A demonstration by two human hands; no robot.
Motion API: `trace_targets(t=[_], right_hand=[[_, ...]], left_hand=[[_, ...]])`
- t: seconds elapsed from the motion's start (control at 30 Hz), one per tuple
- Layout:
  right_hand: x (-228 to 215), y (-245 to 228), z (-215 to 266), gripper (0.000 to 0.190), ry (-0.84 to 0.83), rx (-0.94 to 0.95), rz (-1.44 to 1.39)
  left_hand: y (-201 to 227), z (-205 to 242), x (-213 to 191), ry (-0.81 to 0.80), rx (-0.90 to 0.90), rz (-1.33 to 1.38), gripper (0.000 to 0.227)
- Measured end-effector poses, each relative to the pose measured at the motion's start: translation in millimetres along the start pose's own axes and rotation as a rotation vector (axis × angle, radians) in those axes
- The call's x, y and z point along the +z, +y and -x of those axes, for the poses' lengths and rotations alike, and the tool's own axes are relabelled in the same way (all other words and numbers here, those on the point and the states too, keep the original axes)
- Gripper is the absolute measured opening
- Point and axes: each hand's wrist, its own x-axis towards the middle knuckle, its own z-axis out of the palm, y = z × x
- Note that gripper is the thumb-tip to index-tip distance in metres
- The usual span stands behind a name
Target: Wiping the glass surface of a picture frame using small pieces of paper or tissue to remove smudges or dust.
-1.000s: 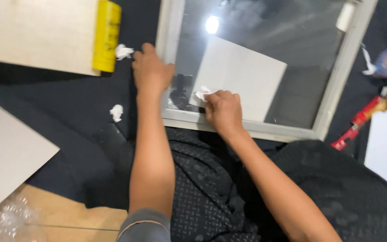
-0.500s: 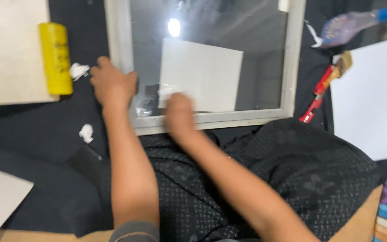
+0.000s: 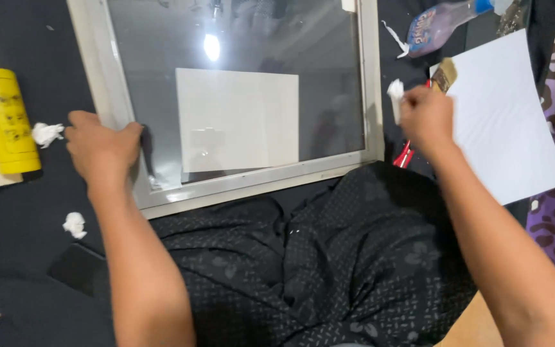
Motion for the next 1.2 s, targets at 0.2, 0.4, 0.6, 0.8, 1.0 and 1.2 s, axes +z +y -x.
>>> trace_targets(t=[0.2,0.4,0.6,0.8,1.0,1.2], right_hand=[[-73.6,-10.9,1.0,0.006,0.179,0.076,-0.480],[-78.0,-37.7,-29.1,0.008,0.149,0.293,-0.698],[-7.4,-49.7,-16.3,0.006,0.015,0.114,-0.590],[62.5,-120.4,31.6,0.020,-0.366,0.168,-0.138],[78.4,-236.1,82.4,0.015,-0.030,-0.330,-0.452],[79.3,-107.4,43.1,0.015,-0.128,0.174,-0.122]], left_hand=[[14.5,4.0,2.4,0.153,0.098,-0.052,0.069],[0.0,-6.0,18.1,0.299,0.119,0.023,0.058],[-4.4,-8.5,27.9,0.388,0.343,-0.004,0.047],[5.4,-0.2,10.8,0.297,0.281,0.066,0.049],[17.0,2.9,8.5,0.249,0.226,0.027,0.045],[17.8,-0.6,9.0,0.247,0.117,-0.012,0.046]])
